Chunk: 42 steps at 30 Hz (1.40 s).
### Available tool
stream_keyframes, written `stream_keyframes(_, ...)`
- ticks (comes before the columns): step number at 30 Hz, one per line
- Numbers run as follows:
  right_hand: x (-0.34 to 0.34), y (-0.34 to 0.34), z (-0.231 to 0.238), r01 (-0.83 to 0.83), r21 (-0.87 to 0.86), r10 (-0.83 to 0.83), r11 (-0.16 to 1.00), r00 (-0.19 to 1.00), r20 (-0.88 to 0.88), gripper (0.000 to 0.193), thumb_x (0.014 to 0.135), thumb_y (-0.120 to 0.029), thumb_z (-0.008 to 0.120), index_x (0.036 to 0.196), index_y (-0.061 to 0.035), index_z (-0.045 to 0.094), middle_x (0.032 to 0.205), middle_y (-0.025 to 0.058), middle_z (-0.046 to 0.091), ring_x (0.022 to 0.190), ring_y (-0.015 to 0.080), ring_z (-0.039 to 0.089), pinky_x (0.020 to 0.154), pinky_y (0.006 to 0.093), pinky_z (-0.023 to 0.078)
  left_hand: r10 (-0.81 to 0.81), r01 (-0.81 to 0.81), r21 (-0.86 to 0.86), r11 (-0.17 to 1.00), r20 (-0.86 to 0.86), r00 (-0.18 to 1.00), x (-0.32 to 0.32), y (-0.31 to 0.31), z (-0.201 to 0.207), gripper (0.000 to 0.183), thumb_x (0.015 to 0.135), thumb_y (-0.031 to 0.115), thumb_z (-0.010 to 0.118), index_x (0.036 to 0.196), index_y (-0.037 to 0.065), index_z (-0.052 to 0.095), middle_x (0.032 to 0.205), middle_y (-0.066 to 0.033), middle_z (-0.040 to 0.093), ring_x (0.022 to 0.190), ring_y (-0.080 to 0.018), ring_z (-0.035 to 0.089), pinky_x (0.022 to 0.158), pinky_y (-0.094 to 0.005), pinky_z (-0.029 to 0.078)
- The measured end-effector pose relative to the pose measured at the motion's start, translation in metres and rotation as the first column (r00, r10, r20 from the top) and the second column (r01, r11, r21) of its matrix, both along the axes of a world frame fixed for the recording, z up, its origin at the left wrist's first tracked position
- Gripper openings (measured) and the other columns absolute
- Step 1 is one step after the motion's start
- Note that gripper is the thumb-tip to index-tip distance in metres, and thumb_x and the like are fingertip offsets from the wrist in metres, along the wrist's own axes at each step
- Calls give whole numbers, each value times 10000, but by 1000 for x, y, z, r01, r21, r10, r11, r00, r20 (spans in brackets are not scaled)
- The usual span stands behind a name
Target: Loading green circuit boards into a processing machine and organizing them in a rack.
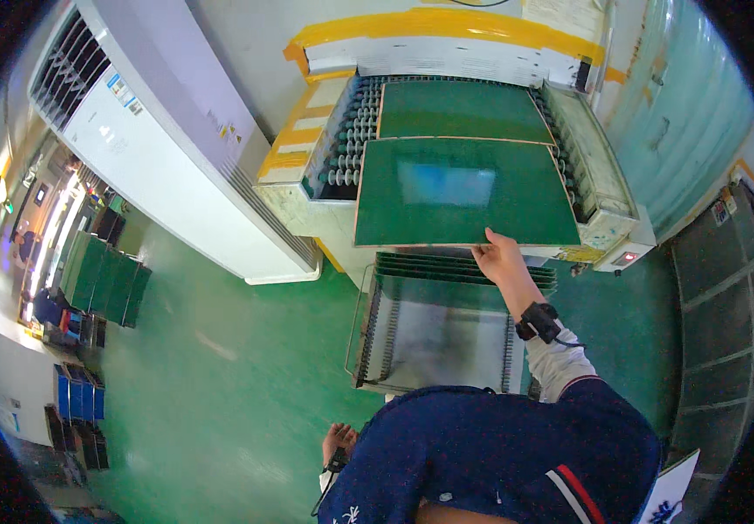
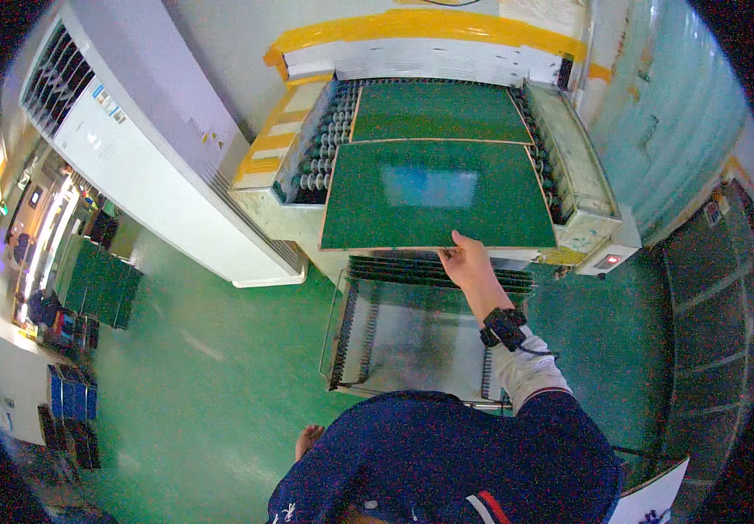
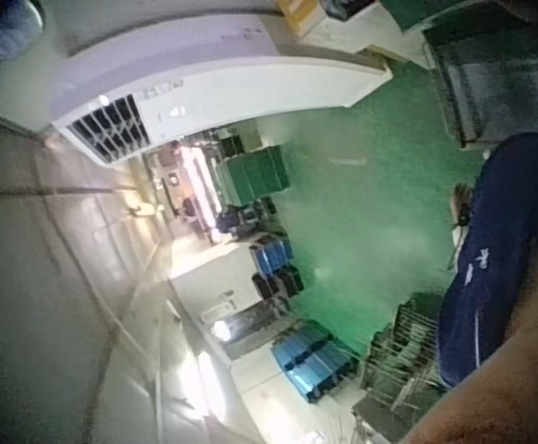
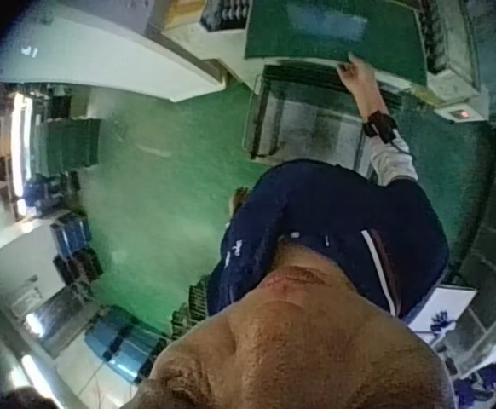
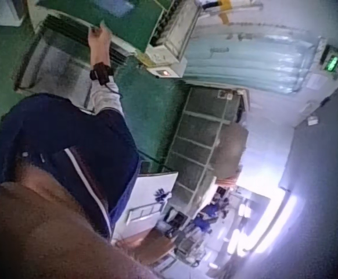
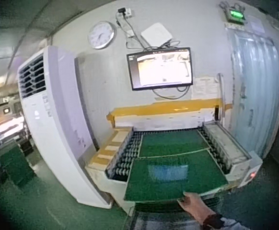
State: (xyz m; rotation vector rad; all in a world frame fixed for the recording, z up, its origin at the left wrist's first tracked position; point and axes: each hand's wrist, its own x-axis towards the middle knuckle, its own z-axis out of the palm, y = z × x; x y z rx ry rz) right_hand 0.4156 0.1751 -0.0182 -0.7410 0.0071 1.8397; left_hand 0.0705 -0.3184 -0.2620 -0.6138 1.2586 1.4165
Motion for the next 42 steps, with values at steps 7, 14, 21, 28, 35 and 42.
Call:
stream_keyframes(7, -25, 34, 3, 56, 32, -55, 998, 998, -7, 114, 891, -67, 617, 944, -23, 526, 962, 81, 566, 917, 241, 539, 931, 408, 453, -28, 28, 7, 1000, -15, 1000, -4, 11, 12, 394, 972, 332, 504, 1225, 33, 459, 1233, -128, 505, 931, -307, 532, 825, -465, 476)
stream_keyframes(14, -23, 18, -4, 77, -56, -73, 995, 995, 63, 151, 884, -73, 634, 961, -32, 510, 997, 99, 566, 935, 251, 541, 925, 398, 469, -36, 35, -43, 998, -22, 999, 1, 10, 14, 365, 970, 336, 505, 1176, 35, 487, 1193, -117, 514, 924, -291, 524, 843, -449, 463)
stream_keyframes(21, -15, -1, -1, -107, 95, 102, 990, 993, 54, 210, 897, -164, 642, 978, -31, 501, 987, 118, 533, 940, 277, 534, 904, 433, 486, -14, 13, -23, 1000, -12, 1000, 1, 19, 20, 309, 970, 309, 509, 1121, 40, 497, 1149, -124, 520, 911, -285, 509, 838, -436, 455)
stream_keyframes(28, -21, 3, 2, -73, 70, 65, 995, 992, 111, 174, 917, -172, 612, 963, -40, 509, 939, 116, 560, 850, 271, 563, 826, 424, 535, -68, 67, -17, 998, -91, 994, -2, 29, 22, 324, 975, 319, 502, 1149, 47, 486, 1223, -130, 513, 918, -293, 528, 873, -455, 453)
stream_keyframes(35, -19, 9, -5, -105, 82, 94, 991, 988, 122, 173, 922, -206, 610, 981, -59, 541, 989, 90, 593, 928, 236, 570, 891, 393, 495, -101, 100, -66, 993, -16, 995, -13, 18, 5, 376, 986, 353, 472, 1207, 50, 481, 1241, -128, 518, 1013, -311, 535, 922, -474, 443)
stream_keyframes(42, -19, 15, -3, -123, 52, 114, 991, 982, 153, 237, 924, -210, 599, 1038, -32, 493, 1068, 159, 565, 982, 293, 563, 890, 424, 504, -58, 56, -44, 997, -50, 997, -12, 15, -8, 478, 1001, 365, 423, 1346, 35, 402, 1405, -127, 436, 1195, -331, 472, 1001, -482, 400)
